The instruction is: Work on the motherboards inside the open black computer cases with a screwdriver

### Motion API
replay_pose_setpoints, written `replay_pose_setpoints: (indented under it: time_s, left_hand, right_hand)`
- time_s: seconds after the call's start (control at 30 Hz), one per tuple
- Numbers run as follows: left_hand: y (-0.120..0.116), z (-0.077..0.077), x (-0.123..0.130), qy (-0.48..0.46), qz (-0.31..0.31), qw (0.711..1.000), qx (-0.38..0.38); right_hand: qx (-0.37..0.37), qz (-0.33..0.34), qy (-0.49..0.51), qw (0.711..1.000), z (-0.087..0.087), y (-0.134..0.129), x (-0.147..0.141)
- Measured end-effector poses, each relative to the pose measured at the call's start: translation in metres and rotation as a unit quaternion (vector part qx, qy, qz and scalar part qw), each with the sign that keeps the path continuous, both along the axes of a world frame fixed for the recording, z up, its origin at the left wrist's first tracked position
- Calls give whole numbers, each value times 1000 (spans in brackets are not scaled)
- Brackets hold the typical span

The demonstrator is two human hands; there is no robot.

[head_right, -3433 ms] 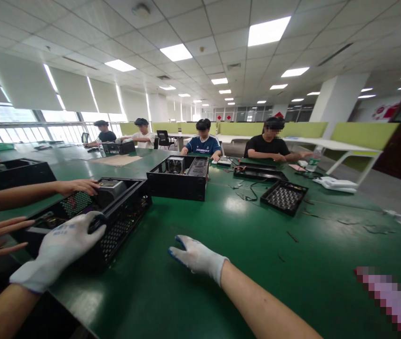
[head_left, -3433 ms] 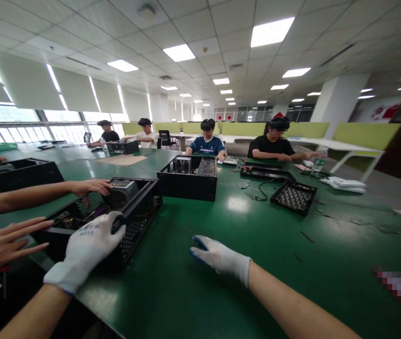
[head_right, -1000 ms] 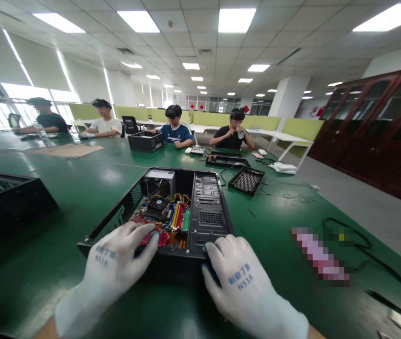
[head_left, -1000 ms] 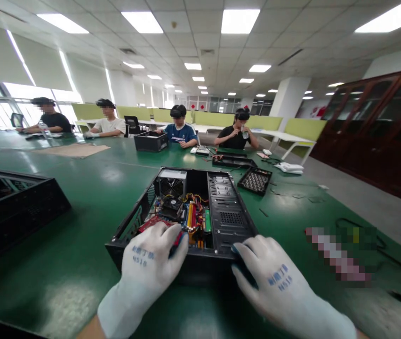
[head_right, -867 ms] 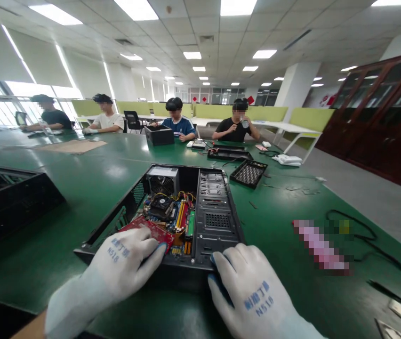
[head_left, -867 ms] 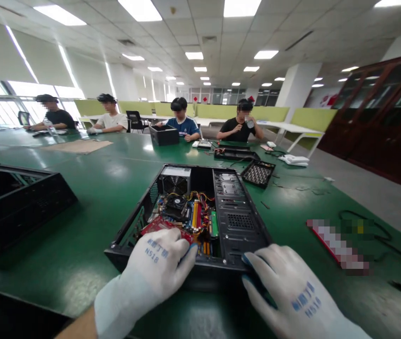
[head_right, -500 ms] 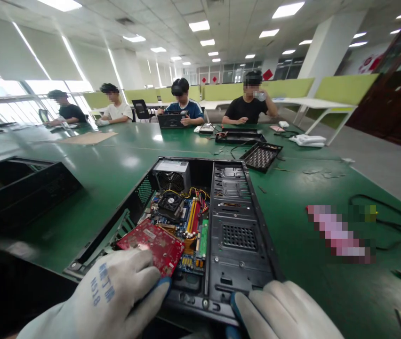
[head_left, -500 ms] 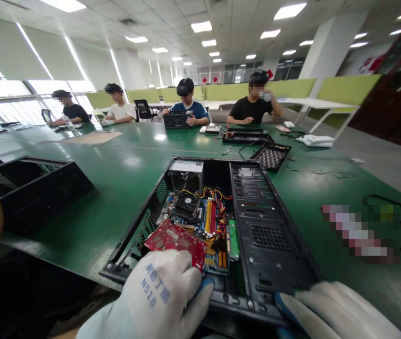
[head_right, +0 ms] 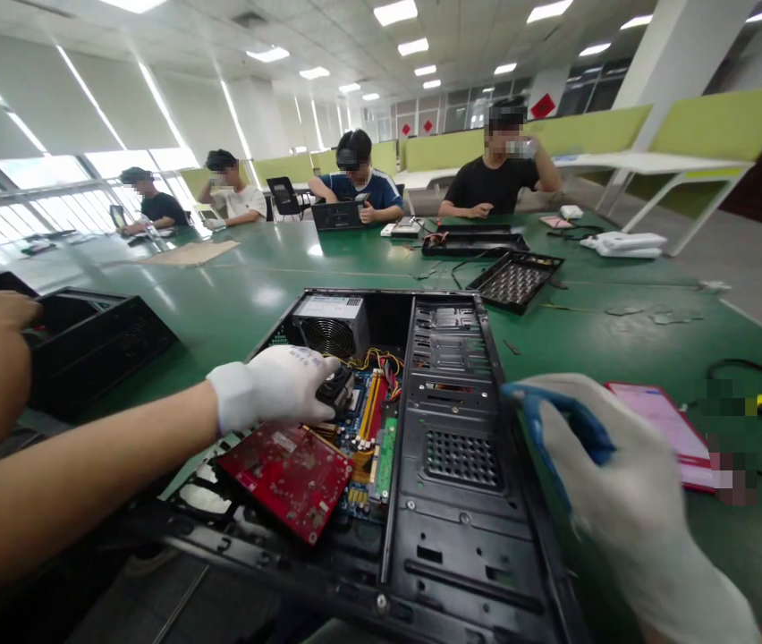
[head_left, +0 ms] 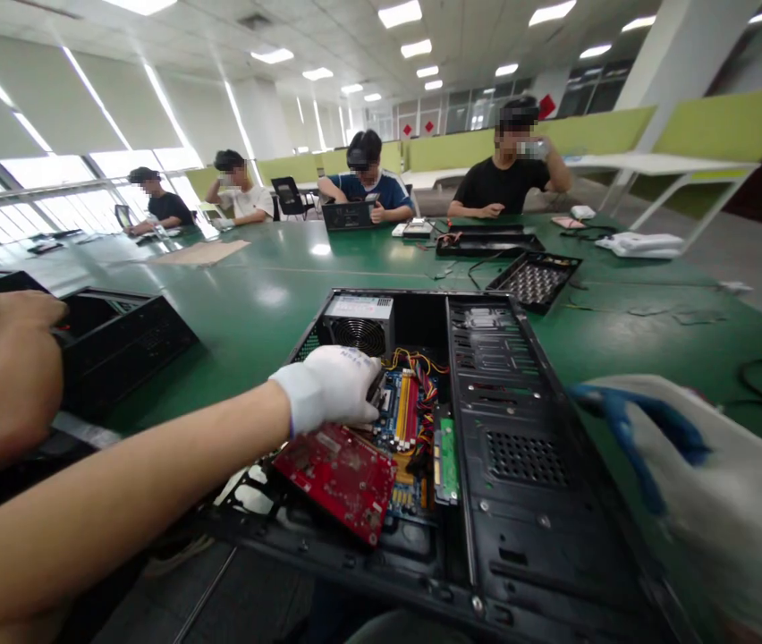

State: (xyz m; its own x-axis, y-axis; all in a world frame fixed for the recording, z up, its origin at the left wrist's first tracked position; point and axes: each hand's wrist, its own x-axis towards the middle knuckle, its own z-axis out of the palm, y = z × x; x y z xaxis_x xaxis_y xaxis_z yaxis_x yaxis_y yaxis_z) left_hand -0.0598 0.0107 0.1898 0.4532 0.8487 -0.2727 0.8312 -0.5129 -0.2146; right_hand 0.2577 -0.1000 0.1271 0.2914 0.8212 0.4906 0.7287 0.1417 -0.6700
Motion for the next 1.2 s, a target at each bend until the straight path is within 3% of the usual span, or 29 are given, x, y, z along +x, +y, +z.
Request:
replay_pose_setpoints:
  time_s: [0.13,0.2,0.3,0.5,0.67,0.8,1.03,1.2]
  left_hand:
    - [47,-21,2,66,7,997,-44]
    - [55,-31,2,67,-1,997,-47]
    - [56,-40,1,45,-8,998,-38]
    - [61,-39,0,36,-11,999,-33]
    - [62,-25,5,-76,-12,997,6]
    - [65,-19,24,-123,-12,992,32]
    - [92,-34,66,-106,33,993,40]
    - [99,-44,69,-79,35,995,40]
  right_hand:
    - [5,-8,177,984,-29,41,8]
    - [-4,-38,168,985,-45,46,11]
    - [-69,-26,109,991,-59,42,17]
    - [-108,-20,100,989,-61,37,24]
    - [-104,0,87,991,-57,37,19]
    - [-89,32,88,992,-54,37,15]
    - [-79,67,56,993,-71,42,22]
    - [-85,77,56,992,-76,42,21]
